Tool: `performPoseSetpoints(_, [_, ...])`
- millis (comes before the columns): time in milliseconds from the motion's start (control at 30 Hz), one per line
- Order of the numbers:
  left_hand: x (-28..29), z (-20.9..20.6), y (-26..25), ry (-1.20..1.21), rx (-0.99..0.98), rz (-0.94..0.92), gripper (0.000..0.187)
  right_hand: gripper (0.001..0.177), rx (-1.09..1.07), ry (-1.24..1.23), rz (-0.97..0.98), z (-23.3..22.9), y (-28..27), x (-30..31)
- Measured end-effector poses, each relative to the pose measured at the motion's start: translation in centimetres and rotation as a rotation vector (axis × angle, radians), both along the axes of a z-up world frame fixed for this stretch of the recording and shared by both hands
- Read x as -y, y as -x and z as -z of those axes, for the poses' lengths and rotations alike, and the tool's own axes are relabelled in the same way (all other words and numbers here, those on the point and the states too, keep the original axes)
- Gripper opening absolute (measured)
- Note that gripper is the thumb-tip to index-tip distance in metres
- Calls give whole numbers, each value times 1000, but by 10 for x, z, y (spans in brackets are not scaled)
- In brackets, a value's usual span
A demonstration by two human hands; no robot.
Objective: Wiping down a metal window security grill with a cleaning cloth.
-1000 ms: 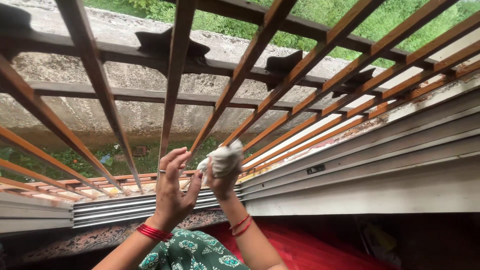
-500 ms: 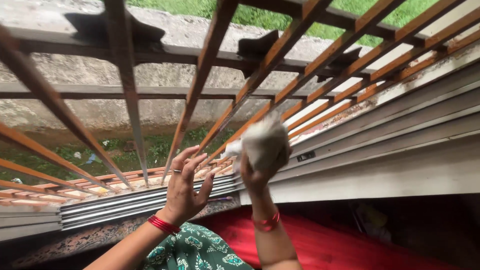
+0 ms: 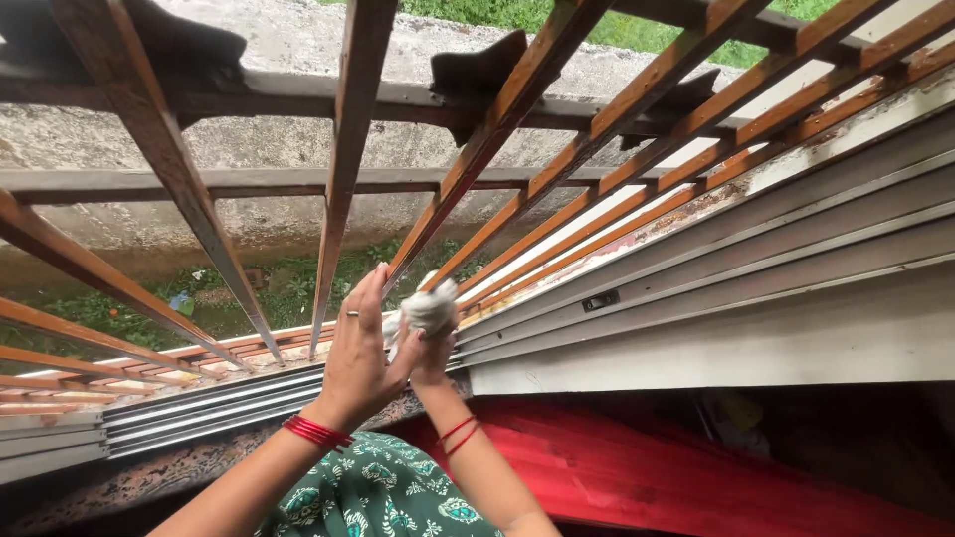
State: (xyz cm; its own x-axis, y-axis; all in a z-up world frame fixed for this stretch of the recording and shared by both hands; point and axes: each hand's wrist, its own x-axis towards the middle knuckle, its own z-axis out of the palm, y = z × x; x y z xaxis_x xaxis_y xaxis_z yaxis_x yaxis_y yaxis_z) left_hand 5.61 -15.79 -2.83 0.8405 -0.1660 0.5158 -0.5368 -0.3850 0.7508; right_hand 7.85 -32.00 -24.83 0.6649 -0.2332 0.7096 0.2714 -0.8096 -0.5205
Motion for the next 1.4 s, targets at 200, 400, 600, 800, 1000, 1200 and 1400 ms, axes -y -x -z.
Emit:
performPoseSetpoints(200, [8, -6, 5, -34, 73, -38, 89, 86, -686, -272, 75, -28, 41, 5])
performPoseSetpoints(400, [30, -16, 20, -54, 345, 33, 76, 80, 52, -157, -142, -96, 56, 72])
performPoseSetpoints(600, [49, -22, 20, -84, 277, 117, 73, 83, 261, 120, 145, -257, -5, 81])
performPoseSetpoints(800, [46, -20, 17, -97, 208, 124, 77, 90, 326, -68, 160, -158, -35, 75])
performPoseSetpoints(1000, [42, -15, 16, -125, 175, 122, 76, 88, 194, -63, 175, -49, -2, 55])
performPoseSetpoints(1200, [36, -21, 20, -130, 184, 155, 71, 81, -462, -190, 115, -44, 46, 72])
performPoseSetpoints(1400, [37, -24, 23, -125, 162, 167, 65, 76, 157, -234, 109, -109, 27, 126])
